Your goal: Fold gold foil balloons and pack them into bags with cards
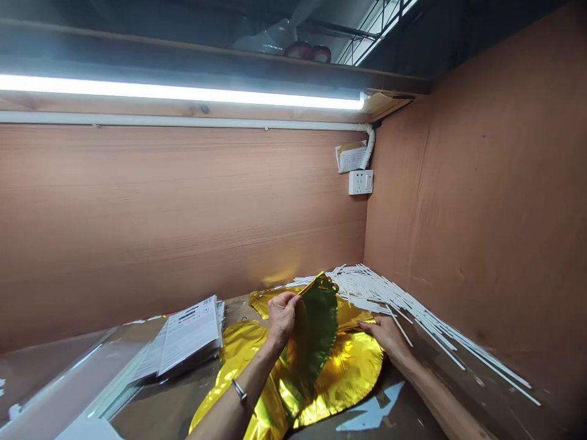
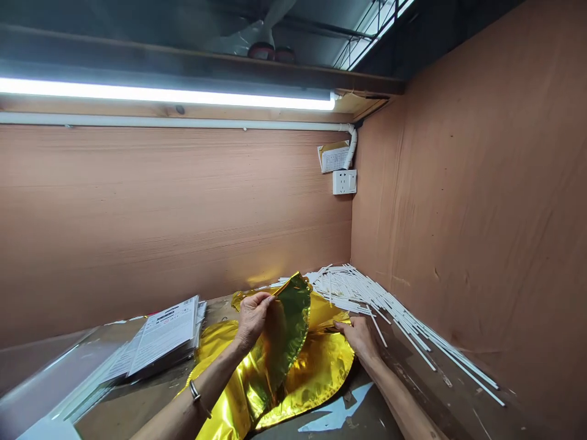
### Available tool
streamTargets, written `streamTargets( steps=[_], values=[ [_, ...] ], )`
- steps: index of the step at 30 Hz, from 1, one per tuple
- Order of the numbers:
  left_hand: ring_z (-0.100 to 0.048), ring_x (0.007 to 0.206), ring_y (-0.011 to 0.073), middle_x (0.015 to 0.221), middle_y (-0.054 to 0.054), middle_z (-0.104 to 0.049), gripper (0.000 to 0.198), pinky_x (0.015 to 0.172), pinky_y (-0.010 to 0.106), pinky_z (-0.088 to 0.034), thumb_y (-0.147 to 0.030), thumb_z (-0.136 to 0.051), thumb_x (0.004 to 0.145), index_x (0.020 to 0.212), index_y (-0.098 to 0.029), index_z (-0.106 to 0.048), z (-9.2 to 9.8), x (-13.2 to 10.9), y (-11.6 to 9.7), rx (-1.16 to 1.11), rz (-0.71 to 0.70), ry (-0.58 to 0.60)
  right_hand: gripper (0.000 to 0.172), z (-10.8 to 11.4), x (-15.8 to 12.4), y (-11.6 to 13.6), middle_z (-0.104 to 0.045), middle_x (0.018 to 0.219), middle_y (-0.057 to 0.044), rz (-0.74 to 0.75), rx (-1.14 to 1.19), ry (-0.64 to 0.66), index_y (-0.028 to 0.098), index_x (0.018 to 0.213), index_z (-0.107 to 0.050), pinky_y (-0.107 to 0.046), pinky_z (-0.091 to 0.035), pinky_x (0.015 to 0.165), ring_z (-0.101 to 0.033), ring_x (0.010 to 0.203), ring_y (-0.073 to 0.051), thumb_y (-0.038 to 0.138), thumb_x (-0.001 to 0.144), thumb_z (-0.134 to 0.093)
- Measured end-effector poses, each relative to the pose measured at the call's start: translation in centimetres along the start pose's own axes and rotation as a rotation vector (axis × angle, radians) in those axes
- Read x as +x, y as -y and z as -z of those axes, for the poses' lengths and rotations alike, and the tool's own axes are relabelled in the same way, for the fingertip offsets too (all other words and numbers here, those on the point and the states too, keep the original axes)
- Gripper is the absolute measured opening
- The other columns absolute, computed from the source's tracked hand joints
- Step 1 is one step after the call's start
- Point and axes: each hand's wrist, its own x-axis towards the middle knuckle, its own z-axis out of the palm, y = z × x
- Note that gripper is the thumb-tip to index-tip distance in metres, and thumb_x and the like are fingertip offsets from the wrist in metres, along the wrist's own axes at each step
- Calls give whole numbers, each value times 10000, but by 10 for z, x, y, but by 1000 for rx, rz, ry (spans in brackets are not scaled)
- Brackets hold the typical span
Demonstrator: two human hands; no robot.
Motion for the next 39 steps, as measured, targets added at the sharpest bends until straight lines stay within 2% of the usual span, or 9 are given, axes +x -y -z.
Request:
streamTargets(
  steps=[4, 8, 16, 19, 24, 29, 32, 35, 39],
  values=[
    [-507, 551, 122, 546, -4, -585, 252, 542, 205, -366, -320, -479, 712, 603, -156, -637, 7, -13, -6, -12, -35, 21, 229, 2, 0, 34, -580, 637, -38, 116, 33, -34, 179, 592, -582, -263, -357, 572, -517, 692, -193, 407, 575, -594],
    [-510, 550, 119, 556, 3, -599, 203, 554, 208, -364, -278, -511, 689, 602, -157, -648, -4, -30, -11, -22, -68, 51, 284, -10, -7, 65, -506, 483, 16, 134, 88, 168, 165, 434, -518, -236, -345, 510, -483, 538, -135, 401, 550, -628],
    [-436, 459, 98, 419, -37, -486, 199, 483, 199, -309, -220, -552, 624, 432, -166, -558, 7, -33, -15, -43, -66, -70, 307, -26, -24, 50, -582, 503, -10, -37, 181, 218, 155, 548, -553, -249, -398, 453, -529, 477, -143, 450, 513, -633],
    [-439, 478, 103, 457, -35, -495, 187, 475, 196, -313, -259, -525, 659, 506, -163, -572, 44, -12, -19, -71, -27, -262, 300, -22, -22, 34, -502, 397, 10, -62, 106, 129, 182, 437, -458, -246, -342, 405, -476, 415, -138, 416, 502, -634],
    [-415, 525, 83, 580, -34, -484, 209, 502, 184, -335, -310, -480, 727, 678, -126, -565, 148, 38, -57, -123, -78, -625, 317, -16, -17, 17, -398, 321, 13, -52, -111, 28, 216, 339, -360, -260, -245, 384, -410, 370, -144, 303, 504, -616],
    [-383, 490, 66, 538, -49, -458, 183, 479, 171, -314, -287, -522, 728, 686, -119, -580, 202, 38, -118, -50, -331, -783, 201, -1, -17, 60, -590, 558, -131, 74, -344, -53, 143, 484, -572, -361, -361, 535, -556, 640, -317, 316, 501, -673],
    [-422, 486, 75, 533, -36, -514, 165, 485, 172, -334, -247, -505, 750, 693, -127, -601, 184, 9, -136, 34, -433, -633, 406, 17, -41, 141, -545, 1104, -148, 365, -412, -179, 152, 1000, -587, -419, -345, 794, -470, 1002, -323, 397, 677, -576],
    [-462, 522, 83, 569, -20, -548, 172, 516, 173, -351, -207, -478, 767, 669, -134, -599, 156, -22, -139, 98, -484, -454, 466, 26, -83, 239, -447, 1251, -92, 1202, -571, -320, 161, 1185, -472, -396, -289, 925, -364, 1134, -261, 379, 776, -522],
    [-471, 540, 88, 586, -17, -556, 181, 537, 182, -353, -197, -461, 777, 666, -146, -594, 138, -50, -142, 90, -451, -360, 361, 9, -122, 328, -584, 1088, -41, 1698, -936, 81, 200, 1038, -586, -443, -278, 888, -471, 1036, -241, 312, 699, -638]
  ],
)
